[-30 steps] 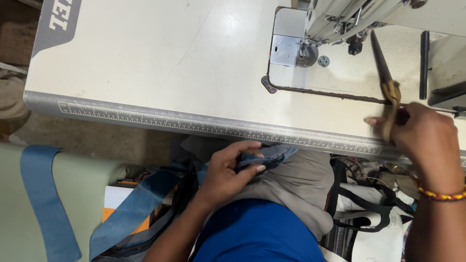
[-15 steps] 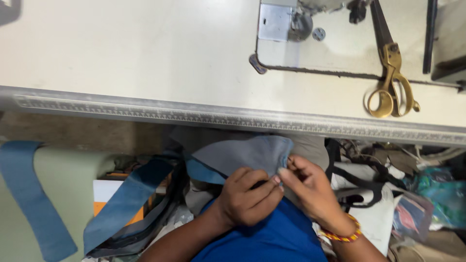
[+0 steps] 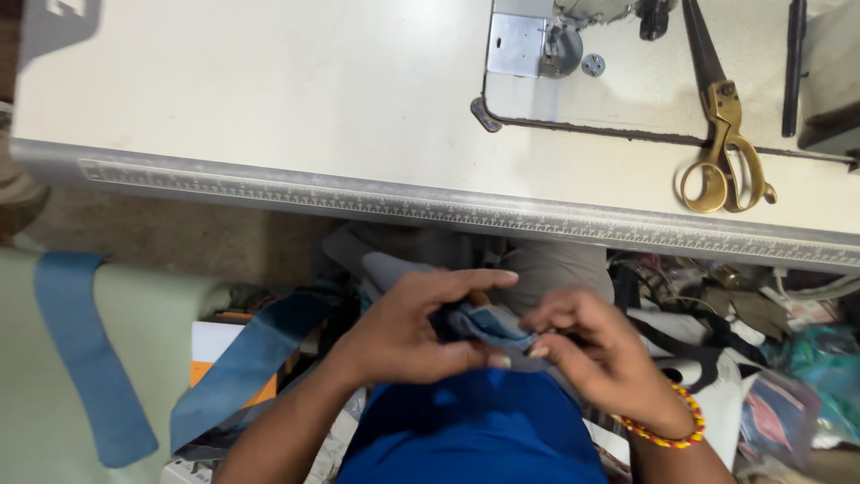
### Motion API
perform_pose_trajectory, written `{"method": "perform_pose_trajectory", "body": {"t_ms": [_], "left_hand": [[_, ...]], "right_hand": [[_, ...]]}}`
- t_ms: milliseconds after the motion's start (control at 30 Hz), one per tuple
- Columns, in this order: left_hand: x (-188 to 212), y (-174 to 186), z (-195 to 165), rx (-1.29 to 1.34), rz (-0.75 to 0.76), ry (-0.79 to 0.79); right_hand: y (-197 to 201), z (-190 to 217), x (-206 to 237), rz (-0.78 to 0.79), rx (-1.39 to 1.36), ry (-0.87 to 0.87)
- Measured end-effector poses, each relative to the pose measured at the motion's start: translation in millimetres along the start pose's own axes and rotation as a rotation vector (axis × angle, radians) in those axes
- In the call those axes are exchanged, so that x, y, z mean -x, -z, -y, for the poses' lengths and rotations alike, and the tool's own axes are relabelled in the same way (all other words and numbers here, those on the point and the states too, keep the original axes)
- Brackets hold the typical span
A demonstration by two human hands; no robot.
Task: The person trims excess fabric and threads from a sewn seam using shears. They then fold and align the fabric edges by hand, preparing the piece for further sewing.
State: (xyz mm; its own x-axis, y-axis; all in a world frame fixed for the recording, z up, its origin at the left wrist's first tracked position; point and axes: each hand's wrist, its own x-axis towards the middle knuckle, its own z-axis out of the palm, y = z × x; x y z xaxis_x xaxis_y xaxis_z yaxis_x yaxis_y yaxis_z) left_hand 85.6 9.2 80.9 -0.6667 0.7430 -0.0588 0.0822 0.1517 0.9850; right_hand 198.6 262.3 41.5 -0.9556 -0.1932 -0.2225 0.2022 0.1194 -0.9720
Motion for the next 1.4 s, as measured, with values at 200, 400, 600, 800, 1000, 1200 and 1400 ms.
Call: {"method": "perform_pose_trajectory", "body": {"t_ms": [200,400,600,800,1000,1200,1400], "left_hand": [[18.3,-21.9,-10.8,0.263,-0.153,0.008],[29.9,-44.2,-14.2,0.303,-0.265,0.152],[35.7,-61.2,4.4,0.400,-0.351,0.072],[40.2,-54.2,16.4,0.158,-0.272,-0.157],[35.9,-48.0,12.5,0.073,-0.280,-0.140],[32.0,-49.7,13.4,0.094,-0.305,-0.058],[27.3,-56.5,14.0,-0.079,-0.357,-0.178]], "right_hand": [[-8.5,10.6,-0.9,0.000,-0.214,0.150],[-15.1,13.8,6.1,0.003,-0.160,0.243],[-20.2,1.2,1.7,-0.094,-0.454,0.086],[-22.9,-11.6,-3.9,-0.056,-0.590,0.050],[-18.1,-6.2,-4.2,-0.088,-0.316,-0.036],[-19.6,26.4,-12.2,-0.172,0.206,0.327],[-24.0,62.4,-8.4,-0.246,0.732,0.637]]}}
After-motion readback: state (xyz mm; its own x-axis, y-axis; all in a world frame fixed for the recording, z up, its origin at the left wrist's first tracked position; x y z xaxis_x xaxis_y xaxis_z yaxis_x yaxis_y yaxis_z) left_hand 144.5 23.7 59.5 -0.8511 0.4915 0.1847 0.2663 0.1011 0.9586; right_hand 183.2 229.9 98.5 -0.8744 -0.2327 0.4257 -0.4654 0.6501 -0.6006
